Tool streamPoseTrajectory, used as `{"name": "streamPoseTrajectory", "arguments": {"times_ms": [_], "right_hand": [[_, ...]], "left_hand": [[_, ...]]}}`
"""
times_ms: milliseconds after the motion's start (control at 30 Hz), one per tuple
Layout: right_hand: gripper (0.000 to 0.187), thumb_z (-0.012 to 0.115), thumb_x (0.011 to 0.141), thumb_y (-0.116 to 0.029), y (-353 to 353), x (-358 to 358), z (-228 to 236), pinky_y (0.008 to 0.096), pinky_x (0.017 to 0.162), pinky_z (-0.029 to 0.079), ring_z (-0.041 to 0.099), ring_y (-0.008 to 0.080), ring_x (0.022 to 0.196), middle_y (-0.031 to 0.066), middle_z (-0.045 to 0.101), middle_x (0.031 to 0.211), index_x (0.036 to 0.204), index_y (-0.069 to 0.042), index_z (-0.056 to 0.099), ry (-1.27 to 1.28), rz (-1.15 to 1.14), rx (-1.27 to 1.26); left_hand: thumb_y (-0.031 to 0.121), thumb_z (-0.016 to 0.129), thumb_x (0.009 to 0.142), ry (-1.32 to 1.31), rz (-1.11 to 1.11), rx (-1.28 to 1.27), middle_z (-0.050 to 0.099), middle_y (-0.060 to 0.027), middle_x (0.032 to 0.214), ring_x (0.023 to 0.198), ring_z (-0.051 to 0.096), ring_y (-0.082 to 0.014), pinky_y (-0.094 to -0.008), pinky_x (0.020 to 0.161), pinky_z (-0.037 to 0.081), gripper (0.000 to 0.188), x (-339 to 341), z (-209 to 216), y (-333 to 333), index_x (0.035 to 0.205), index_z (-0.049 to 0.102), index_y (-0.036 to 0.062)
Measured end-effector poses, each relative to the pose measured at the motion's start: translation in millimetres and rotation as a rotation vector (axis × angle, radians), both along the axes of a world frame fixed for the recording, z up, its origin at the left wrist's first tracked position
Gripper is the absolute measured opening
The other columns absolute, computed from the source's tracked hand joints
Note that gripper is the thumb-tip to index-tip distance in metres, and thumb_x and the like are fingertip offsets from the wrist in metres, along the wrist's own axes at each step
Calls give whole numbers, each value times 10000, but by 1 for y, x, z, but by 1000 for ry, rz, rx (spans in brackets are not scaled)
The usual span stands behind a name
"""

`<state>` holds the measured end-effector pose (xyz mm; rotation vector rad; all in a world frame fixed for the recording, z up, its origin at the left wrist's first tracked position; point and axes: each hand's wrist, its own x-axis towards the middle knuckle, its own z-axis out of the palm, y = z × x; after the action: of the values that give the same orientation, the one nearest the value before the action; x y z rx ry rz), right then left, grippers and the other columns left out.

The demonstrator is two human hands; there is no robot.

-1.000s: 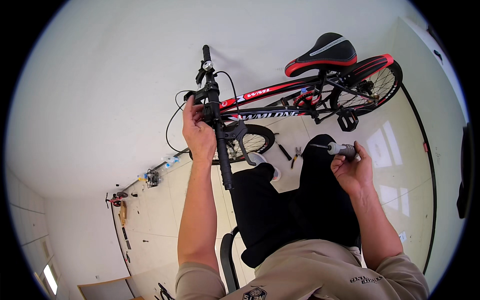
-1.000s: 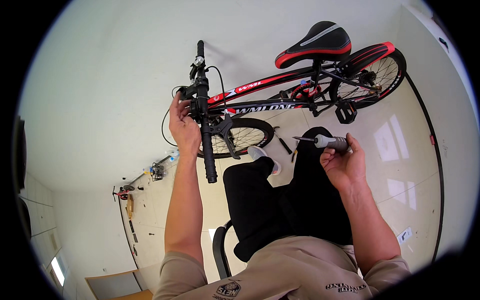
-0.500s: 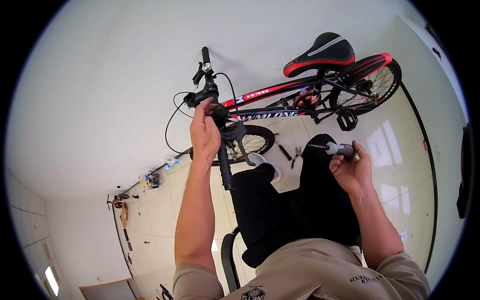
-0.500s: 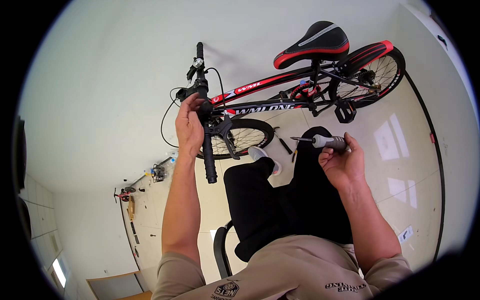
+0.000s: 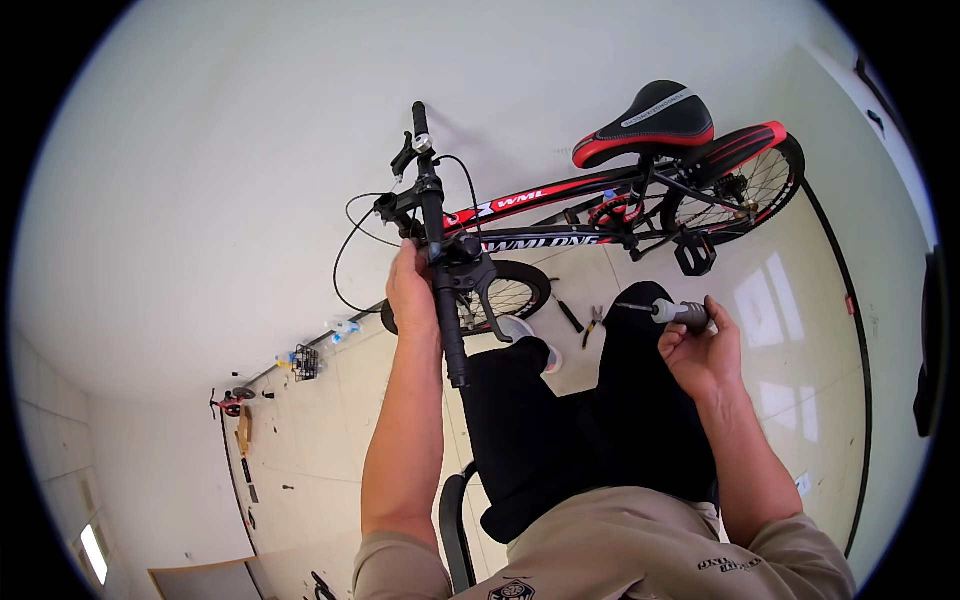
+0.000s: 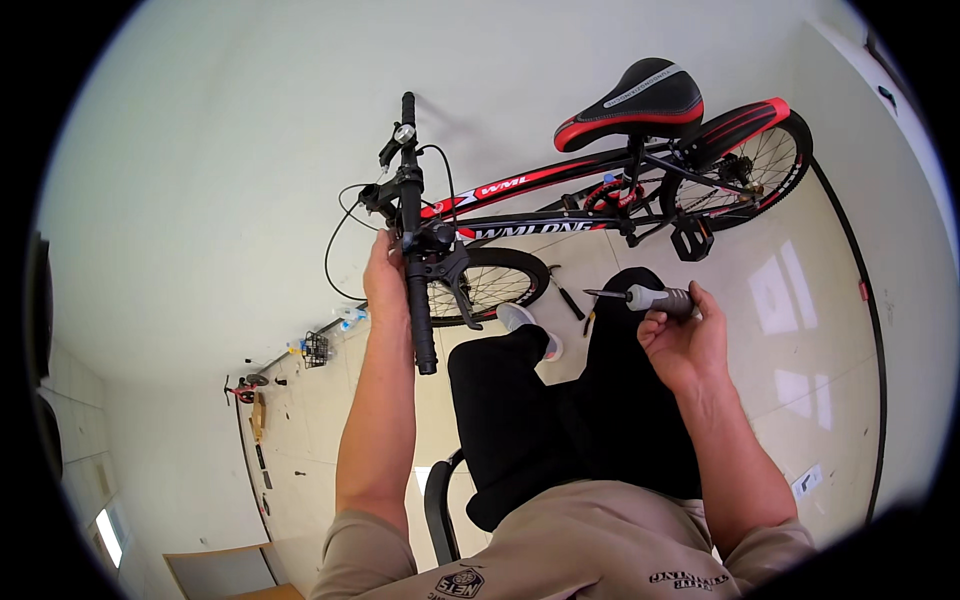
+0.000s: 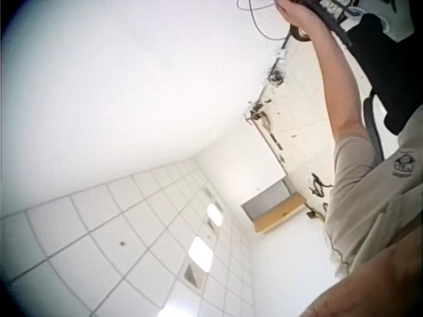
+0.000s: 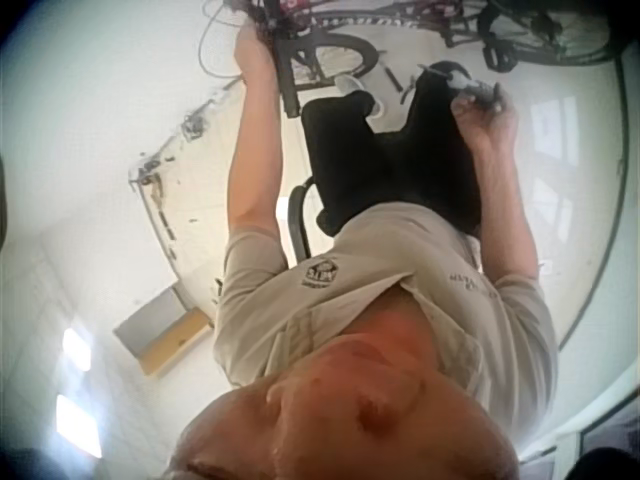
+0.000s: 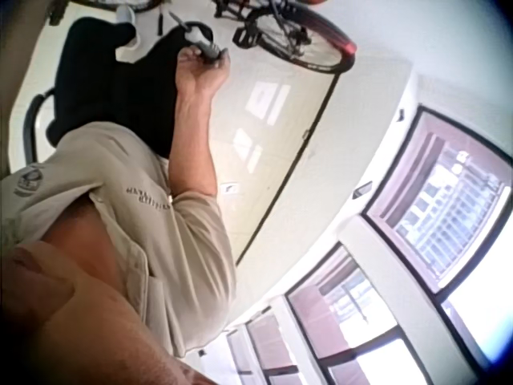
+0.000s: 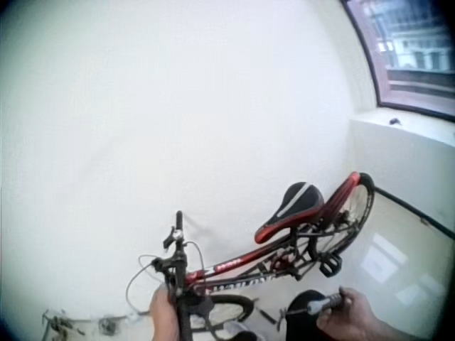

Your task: The person assembles a bicycle by attaching the handlebar stem to the frame and tightening it with a screwdriver. They then install the pedals onto the crank arms and secure them with a wrench.

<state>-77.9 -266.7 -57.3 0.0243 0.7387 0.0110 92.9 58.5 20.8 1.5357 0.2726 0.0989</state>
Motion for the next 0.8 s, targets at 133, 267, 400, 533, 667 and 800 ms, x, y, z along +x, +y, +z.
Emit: {"name": "streamPoseTrajectory", "arguments": {"times_ms": [133,267,400,533,667,800], "right_hand": [[267,549,988,-309,-1,1,-1,319,626,435,500,189,689,65,541,813,865,-78,490,-6,-6,7],[263,552,987,-306,-2,0,-2,319,628,434,500,192,691,63,539,819,870,-77,494,1,-4,7],[266,553,987,-307,-1,0,0,318,629,432,499,193,692,62,536,819,869,-75,496,8,-6,2],[272,553,987,-309,-3,0,0,317,633,430,496,193,689,61,535,812,862,-74,496,12,-4,7],[279,549,987,-312,-3,-1,-2,318,632,429,496,193,687,59,533,802,851,-74,497,-4,-5,13],[281,543,988,-315,-3,0,-2,319,630,429,495,193,686,61,535,800,855,-72,500,1,2,21]], "left_hand": [[464,533,1002,219,-118,-278,678,-152,1025,891,656,-220,-365,706,539,487,-6,-5,-5,1179,596,14],[454,598,972,213,-257,-501,686,-179,998,876,679,-263,-426,745,584,476,-21,11,-26,1159,604,16],[378,684,934,240,-264,-385,686,-177,972,863,687,-249,-376,726,587,431,-20,19,-28,1116,608,-5],[255,737,901,181,-354,-332,681,-139,901,737,622,-145,-269,664,545,311,0,11,-12,1019,627,-11],[164,751,874,159,-227,-432,674,-127,871,663,581,-139,-243,644,529,262,1,7,-23,1021,622,-11],[76,757,837,196,-311,-452,675,-132,879,675,604,-156,-252,660,546,267,11,4,-10,1039,600,0]]}}
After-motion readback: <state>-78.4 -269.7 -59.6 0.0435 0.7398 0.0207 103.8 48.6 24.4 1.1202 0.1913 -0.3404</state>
